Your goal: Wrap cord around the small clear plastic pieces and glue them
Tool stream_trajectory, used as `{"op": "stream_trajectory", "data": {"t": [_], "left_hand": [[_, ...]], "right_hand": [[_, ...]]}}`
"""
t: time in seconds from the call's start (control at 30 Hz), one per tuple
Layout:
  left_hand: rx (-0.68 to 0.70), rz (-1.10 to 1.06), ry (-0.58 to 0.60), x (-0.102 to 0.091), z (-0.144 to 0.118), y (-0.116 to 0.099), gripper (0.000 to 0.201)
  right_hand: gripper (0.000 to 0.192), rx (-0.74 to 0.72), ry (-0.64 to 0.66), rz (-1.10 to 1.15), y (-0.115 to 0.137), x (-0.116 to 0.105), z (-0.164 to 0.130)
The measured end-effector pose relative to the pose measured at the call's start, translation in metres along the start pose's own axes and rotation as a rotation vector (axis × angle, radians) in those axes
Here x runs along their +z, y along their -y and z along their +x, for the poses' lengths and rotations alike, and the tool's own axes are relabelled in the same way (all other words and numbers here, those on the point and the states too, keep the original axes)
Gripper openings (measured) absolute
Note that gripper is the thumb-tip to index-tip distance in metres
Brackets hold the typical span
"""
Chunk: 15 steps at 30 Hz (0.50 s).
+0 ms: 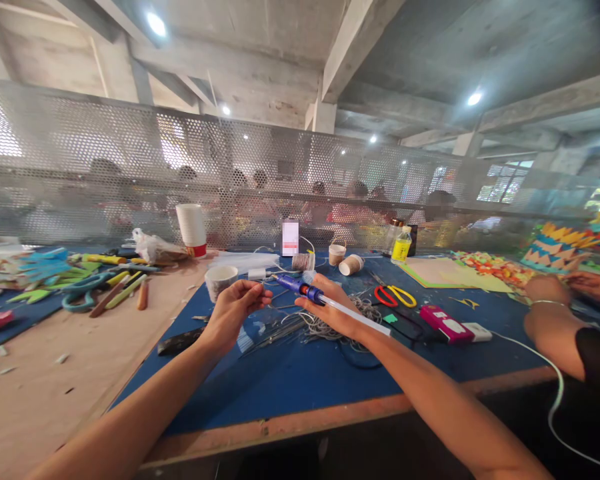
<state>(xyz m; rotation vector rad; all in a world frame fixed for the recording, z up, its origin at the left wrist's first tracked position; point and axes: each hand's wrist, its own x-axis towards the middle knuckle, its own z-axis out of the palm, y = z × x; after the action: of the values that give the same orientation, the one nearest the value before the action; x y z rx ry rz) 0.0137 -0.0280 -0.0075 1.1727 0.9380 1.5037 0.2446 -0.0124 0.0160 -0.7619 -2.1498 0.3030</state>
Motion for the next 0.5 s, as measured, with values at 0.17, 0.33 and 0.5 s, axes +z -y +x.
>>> {"op": "stream_trajectory", "data": {"t": [0.17,0.33,0.5], "left_hand": [[-0.005,0.015,-0.021,0.0014,0.0,-0.0013,0.029],[0.002,0.016,-0.026,0.0023,-0.0008,-0.0026,0.031],[-0.001,0.01,-0.029,0.0013,-0.0004,-0.0019,0.029]], "right_hand": [[0.032,0.025,-0.01,0.001,0.0005,-0.001,-0.0003],[0.031,0.022,-0.007,-0.004,0.0001,-0.0022,-0.0002],[0.031,0.02,-0.022,-0.014,-0.0006,-0.0025,0.0003]]}}
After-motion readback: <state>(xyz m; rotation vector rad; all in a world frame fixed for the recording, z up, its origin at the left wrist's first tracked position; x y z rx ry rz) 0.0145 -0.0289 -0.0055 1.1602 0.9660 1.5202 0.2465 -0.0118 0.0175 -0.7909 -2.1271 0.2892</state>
